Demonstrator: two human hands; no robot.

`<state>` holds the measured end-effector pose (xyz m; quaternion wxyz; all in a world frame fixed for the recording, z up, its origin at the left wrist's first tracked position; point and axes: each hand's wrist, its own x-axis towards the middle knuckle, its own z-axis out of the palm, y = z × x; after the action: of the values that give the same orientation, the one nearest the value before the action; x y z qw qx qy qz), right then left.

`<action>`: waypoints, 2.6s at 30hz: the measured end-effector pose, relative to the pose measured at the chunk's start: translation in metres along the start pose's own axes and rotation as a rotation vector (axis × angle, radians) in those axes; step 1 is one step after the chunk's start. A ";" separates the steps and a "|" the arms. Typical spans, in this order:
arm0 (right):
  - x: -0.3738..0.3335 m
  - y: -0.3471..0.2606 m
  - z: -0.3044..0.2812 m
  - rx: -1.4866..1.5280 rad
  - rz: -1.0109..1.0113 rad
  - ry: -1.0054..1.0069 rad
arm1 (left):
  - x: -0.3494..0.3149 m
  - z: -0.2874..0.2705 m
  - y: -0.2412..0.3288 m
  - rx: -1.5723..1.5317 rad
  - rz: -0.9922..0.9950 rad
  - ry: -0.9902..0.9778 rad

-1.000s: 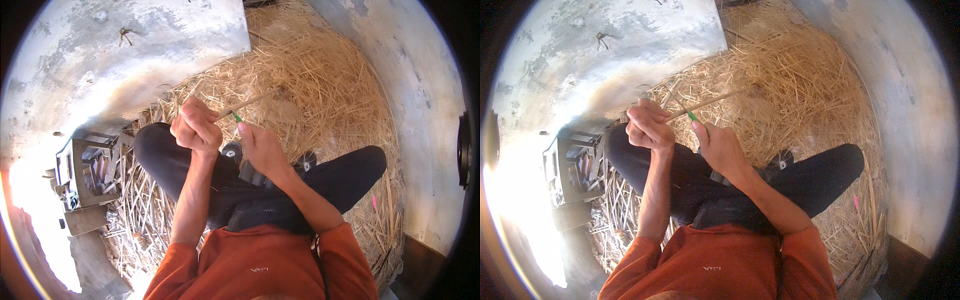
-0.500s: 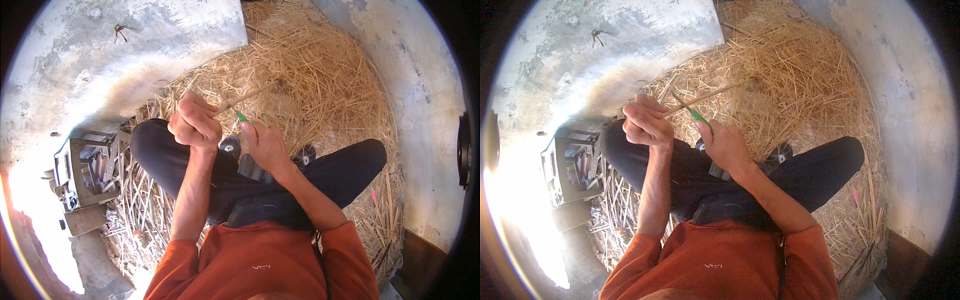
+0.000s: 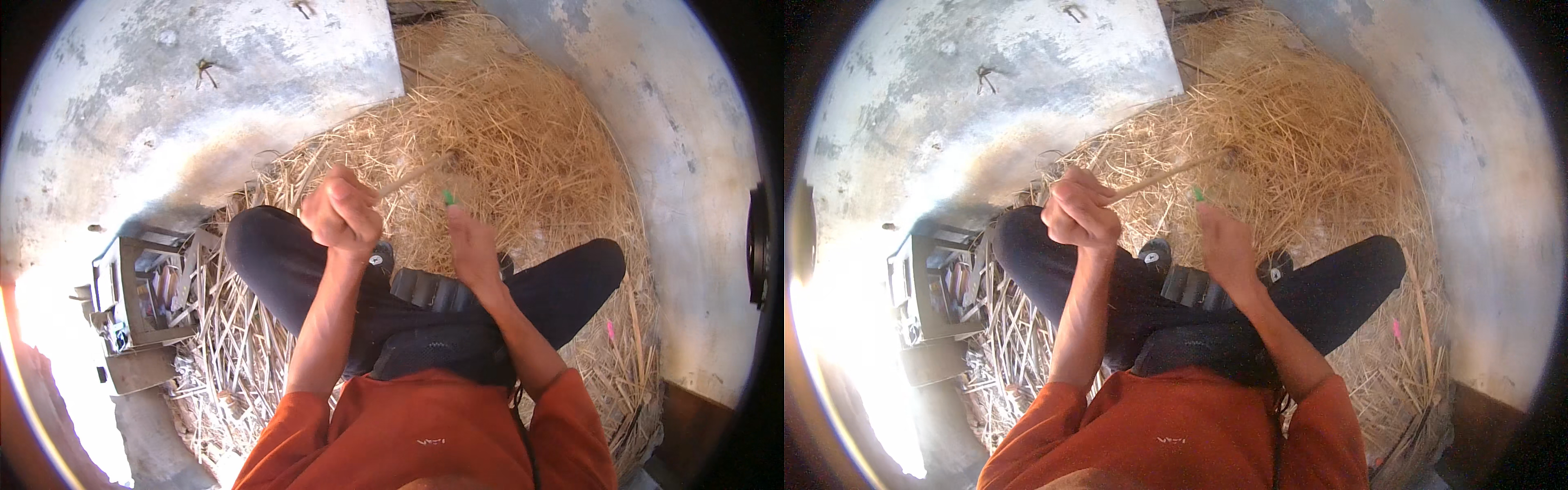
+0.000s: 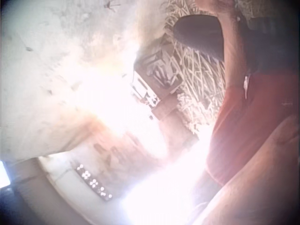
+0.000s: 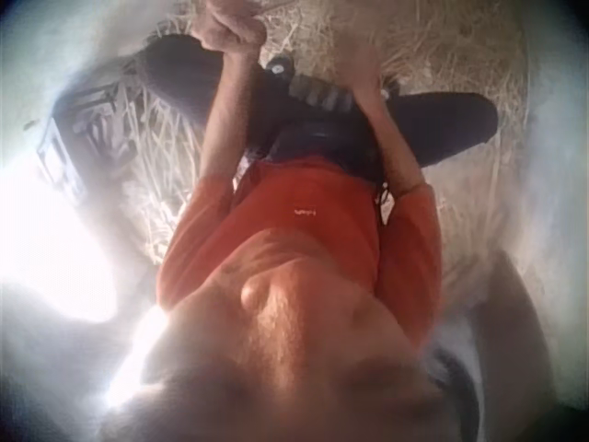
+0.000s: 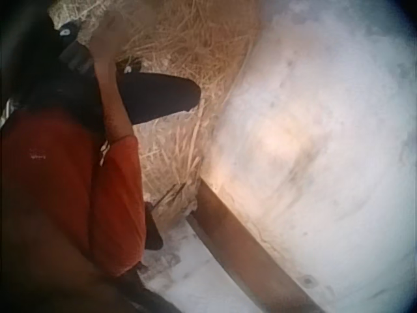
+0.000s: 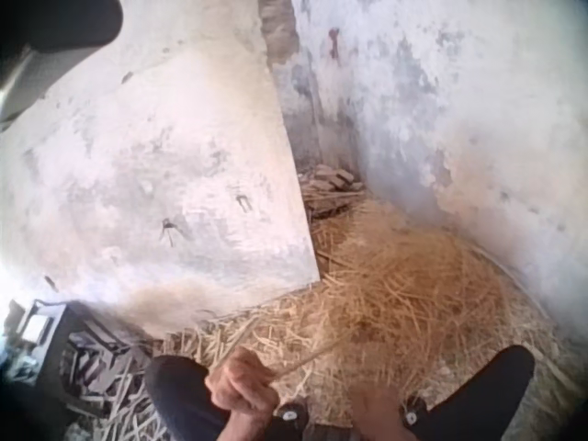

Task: The person strips the bark from a long wooden stick using a green-handled utility knife. They hold the stick with their left hand and use their right hand to shave the wood along its length.

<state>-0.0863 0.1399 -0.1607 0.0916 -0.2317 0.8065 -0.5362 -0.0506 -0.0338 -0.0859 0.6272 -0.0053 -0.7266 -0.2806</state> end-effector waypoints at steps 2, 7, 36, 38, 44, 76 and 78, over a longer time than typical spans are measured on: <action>-0.002 -0.036 0.006 0.060 0.016 -0.134 | 0.004 -0.004 -0.004 -0.024 -0.063 0.013; 0.003 -0.004 0.039 -0.033 0.192 -0.194 | 0.004 -0.007 -0.006 -0.011 -0.027 0.028; 0.019 0.018 0.027 -0.186 0.107 -0.199 | -0.003 -0.011 -0.007 -0.087 -0.076 0.044; 0.015 -0.007 0.017 -0.134 0.085 -0.206 | -0.004 -0.008 -0.007 -0.040 -0.027 -0.005; 0.013 -0.008 0.025 0.009 0.029 -0.169 | -0.001 -0.002 -0.004 -0.084 -0.088 0.053; 0.040 0.026 0.032 -0.195 0.136 -0.178 | 0.001 -0.004 -0.004 -0.033 -0.083 0.053; 0.036 0.010 0.028 -0.189 0.068 -0.206 | 0.001 0.002 -0.006 -0.068 -0.096 0.077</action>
<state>-0.1096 0.1029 -0.1782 0.1697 -0.2658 0.8470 -0.4280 -0.0552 -0.0384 -0.0874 0.6399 0.0193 -0.6914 -0.3349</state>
